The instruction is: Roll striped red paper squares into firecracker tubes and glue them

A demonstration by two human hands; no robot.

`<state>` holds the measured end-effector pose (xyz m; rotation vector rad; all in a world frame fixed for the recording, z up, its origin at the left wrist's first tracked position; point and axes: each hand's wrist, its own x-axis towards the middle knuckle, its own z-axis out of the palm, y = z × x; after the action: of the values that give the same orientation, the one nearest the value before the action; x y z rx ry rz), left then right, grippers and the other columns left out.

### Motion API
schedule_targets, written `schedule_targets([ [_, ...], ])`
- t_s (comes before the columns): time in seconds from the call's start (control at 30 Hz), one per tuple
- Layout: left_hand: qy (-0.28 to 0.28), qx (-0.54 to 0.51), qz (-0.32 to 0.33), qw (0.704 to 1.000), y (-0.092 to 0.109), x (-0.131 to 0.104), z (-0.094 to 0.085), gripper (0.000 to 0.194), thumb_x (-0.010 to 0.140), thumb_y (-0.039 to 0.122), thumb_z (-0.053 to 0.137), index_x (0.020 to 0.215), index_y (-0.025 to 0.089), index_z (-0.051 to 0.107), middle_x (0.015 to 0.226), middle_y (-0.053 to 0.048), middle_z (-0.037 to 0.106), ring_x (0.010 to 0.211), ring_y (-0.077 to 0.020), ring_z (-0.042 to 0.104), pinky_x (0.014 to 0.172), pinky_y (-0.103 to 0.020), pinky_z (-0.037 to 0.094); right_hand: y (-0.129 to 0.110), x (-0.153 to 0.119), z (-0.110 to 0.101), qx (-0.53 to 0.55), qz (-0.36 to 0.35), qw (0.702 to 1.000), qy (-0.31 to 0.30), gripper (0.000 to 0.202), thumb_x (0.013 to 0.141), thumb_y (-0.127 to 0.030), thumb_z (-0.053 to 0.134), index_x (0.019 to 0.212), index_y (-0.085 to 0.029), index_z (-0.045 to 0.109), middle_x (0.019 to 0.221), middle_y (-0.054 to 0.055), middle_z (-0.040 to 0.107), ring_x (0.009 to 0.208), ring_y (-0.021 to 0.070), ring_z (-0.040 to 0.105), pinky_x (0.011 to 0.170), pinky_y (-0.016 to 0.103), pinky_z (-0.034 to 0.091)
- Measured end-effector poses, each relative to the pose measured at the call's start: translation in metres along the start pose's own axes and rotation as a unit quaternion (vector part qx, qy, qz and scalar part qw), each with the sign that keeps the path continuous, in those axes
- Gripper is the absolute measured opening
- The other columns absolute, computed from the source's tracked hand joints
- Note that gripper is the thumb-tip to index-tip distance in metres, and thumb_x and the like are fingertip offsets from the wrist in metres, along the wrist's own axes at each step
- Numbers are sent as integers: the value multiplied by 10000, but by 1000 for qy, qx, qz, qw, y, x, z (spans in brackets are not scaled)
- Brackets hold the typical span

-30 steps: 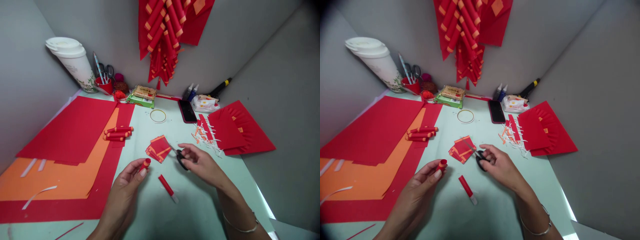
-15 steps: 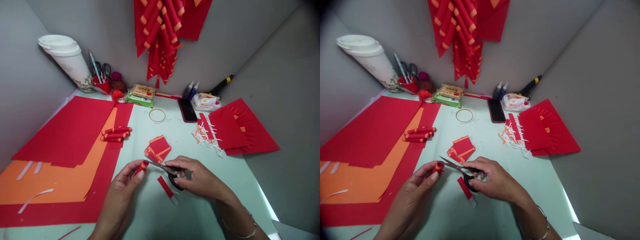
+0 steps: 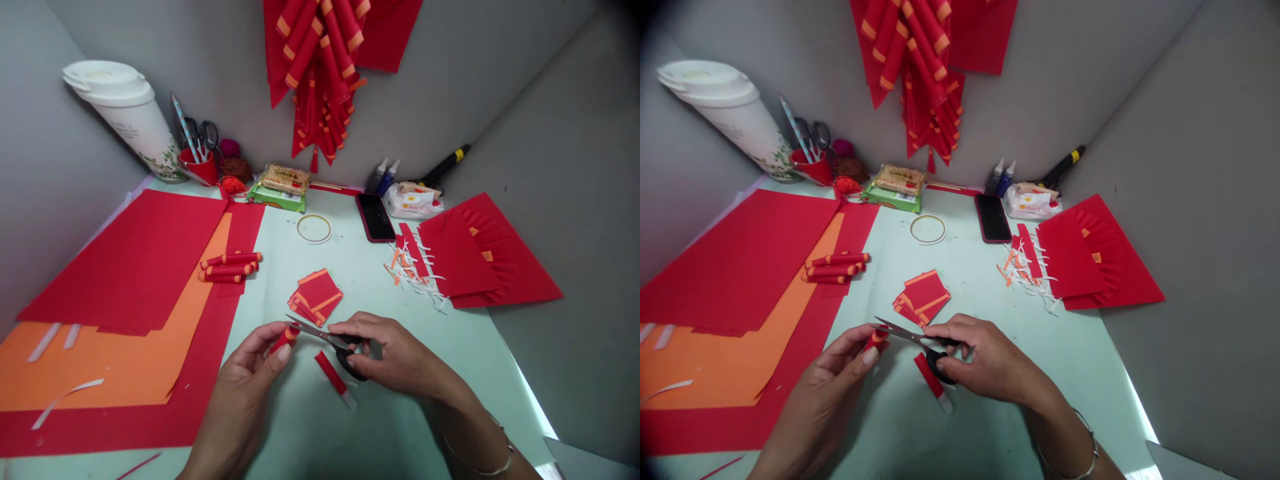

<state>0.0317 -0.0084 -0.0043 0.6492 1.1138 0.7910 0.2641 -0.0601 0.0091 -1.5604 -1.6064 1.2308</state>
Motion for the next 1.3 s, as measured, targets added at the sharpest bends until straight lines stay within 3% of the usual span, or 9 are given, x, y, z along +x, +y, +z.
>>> schedule_targets([
  [0.4, 4, -8, -9, 1000, 1, 1, 2, 322, 643, 356, 920, 918, 260, 784, 938, 7, 768, 938, -155, 665, 815, -186, 517, -2, -1, -2, 10, -6, 1000, -1, 483, 804, -111, 643, 1256, -268, 705, 1042, 44, 686, 870, 175, 644, 788, 340, 513],
  [0.6, 3, -12, -12, 1000, 1, 1, 2, 329, 641, 366, 920, 916, 246, 784, 921, 1, 766, 936, -157, 655, 831, -195, 507, -2, -1, -2, 19, -4, 1000, -3, 478, 802, -111, 641, 1246, -278, 711, 1029, 38, 682, 818, 156, 627, 710, 303, 504],
  [1.3, 26, -76, -46, 996, 8, -6, 9, 365, 535, 329, 975, 840, 220, 806, 814, -20, 793, 801, -137, 696, 765, -177, 542, 2, -4, -5, 4, -78, 997, 7, 487, 830, -96, 640, 1271, -298, 688, 1035, 41, 666, 856, 157, 642, 768, 309, 557],
])
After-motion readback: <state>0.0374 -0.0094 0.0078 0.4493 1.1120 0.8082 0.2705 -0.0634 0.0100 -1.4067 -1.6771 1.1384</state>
